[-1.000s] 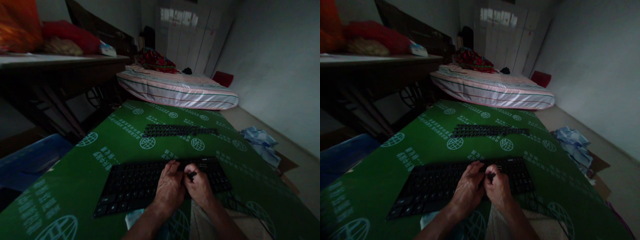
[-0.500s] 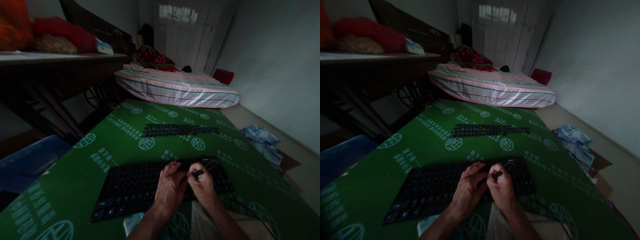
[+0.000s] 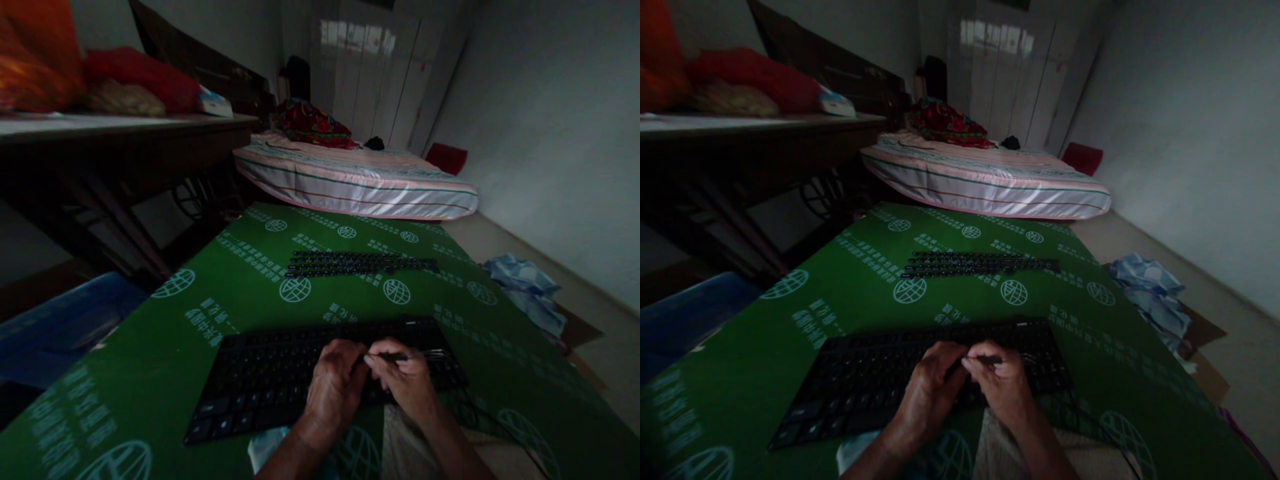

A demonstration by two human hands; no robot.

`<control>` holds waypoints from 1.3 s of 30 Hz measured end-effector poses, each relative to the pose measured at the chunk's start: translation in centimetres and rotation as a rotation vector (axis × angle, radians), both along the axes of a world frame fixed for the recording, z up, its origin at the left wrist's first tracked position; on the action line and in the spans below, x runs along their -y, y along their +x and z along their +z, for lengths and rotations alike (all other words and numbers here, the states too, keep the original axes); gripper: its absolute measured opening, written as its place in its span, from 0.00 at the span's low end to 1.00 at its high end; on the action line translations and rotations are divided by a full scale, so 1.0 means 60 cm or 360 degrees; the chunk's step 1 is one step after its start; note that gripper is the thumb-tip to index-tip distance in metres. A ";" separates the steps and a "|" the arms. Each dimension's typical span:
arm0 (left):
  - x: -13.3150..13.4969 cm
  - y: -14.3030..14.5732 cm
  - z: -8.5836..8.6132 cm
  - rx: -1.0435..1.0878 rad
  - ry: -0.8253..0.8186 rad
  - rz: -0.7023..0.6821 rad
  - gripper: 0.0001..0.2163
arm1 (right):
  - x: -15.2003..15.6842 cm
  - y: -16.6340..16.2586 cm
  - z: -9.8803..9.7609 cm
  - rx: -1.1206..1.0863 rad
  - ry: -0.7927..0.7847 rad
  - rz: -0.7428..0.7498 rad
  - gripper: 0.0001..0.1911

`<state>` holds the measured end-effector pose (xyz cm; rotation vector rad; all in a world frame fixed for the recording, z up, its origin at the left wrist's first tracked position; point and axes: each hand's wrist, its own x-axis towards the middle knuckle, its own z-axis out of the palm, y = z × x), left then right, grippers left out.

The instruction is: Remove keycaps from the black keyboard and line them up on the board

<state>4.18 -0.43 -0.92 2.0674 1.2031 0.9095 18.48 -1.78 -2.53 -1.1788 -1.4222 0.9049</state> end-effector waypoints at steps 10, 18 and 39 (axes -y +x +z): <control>-0.003 -0.007 0.000 0.0323 -0.0282 0.0072 0.11 | 0.001 0.006 0.013 0.0049 0.0218 0.0042 0.07; -0.007 -0.008 -0.010 0.0740 -0.0357 0.0209 0.06 | 0.008 0.015 0.013 0.0174 0.0149 -0.0129 0.12; -0.006 -0.012 -0.008 0.0876 -0.0491 0.0225 0.06 | -0.008 0.018 0.034 0.1106 0.0491 0.0198 0.11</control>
